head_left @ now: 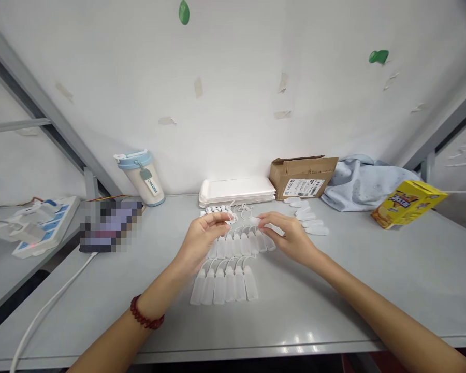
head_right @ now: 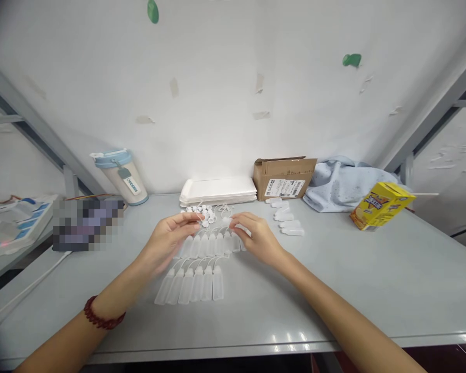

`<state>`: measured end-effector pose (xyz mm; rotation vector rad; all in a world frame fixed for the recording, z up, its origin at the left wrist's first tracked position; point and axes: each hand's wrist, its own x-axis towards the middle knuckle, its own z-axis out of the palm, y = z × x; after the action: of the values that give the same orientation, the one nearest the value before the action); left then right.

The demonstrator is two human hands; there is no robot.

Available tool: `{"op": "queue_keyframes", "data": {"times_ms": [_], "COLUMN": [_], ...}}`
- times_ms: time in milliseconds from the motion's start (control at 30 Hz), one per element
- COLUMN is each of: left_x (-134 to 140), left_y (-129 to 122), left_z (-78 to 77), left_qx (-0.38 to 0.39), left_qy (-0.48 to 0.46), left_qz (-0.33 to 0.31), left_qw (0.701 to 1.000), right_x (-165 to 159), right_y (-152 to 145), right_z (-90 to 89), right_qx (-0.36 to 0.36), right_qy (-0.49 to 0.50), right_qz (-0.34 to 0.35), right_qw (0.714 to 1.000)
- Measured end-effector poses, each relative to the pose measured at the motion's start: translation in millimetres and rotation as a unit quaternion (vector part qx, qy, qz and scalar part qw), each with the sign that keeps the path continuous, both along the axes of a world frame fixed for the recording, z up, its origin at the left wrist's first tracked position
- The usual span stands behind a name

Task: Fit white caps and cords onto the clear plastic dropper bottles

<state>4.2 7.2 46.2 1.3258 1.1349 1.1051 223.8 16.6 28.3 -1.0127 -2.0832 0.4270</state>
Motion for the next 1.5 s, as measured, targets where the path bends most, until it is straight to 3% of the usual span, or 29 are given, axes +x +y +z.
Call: {"op": "queue_keyframes", "data": {"times_ms": [133, 333, 800, 1000, 1233, 1500], "left_x": [5, 12, 18, 16, 16, 17], "left_y": [-2, -7, -12, -11, -10, -12], "left_z": [-3.8, -5.3, -8.6, -12.0, -9.9, -7.6], "left_qx": [-0.048, -0.046, -0.030, 0.025, 0.116, 0.144], "left_qy": [-0.068, -0.038, -0.012, 0.018, 0.143, 0.173], "left_qz": [-0.045, -0.053, -0.036, -0.065, -0.055, -0.060], "left_qw": [0.995, 0.997, 0.999, 0.997, 0.981, 0.972], "right_x": [-7, -13, -18, -19, -22, -22], "right_y": [-8, -17, -20, -22, -25, -25], "right_z": [2.0, 0.6, -5.8, -5.5, -9.0, -11.4], "right_qx": [-0.034, -0.067, -0.035, -0.049, -0.101, -0.089], "right_qy": [0.036, 0.068, 0.068, 0.082, 0.116, 0.114], "right_qz": [0.023, 0.045, 0.061, 0.063, 0.051, 0.035], "right_qw": [0.999, 0.994, 0.995, 0.993, 0.987, 0.989]}}
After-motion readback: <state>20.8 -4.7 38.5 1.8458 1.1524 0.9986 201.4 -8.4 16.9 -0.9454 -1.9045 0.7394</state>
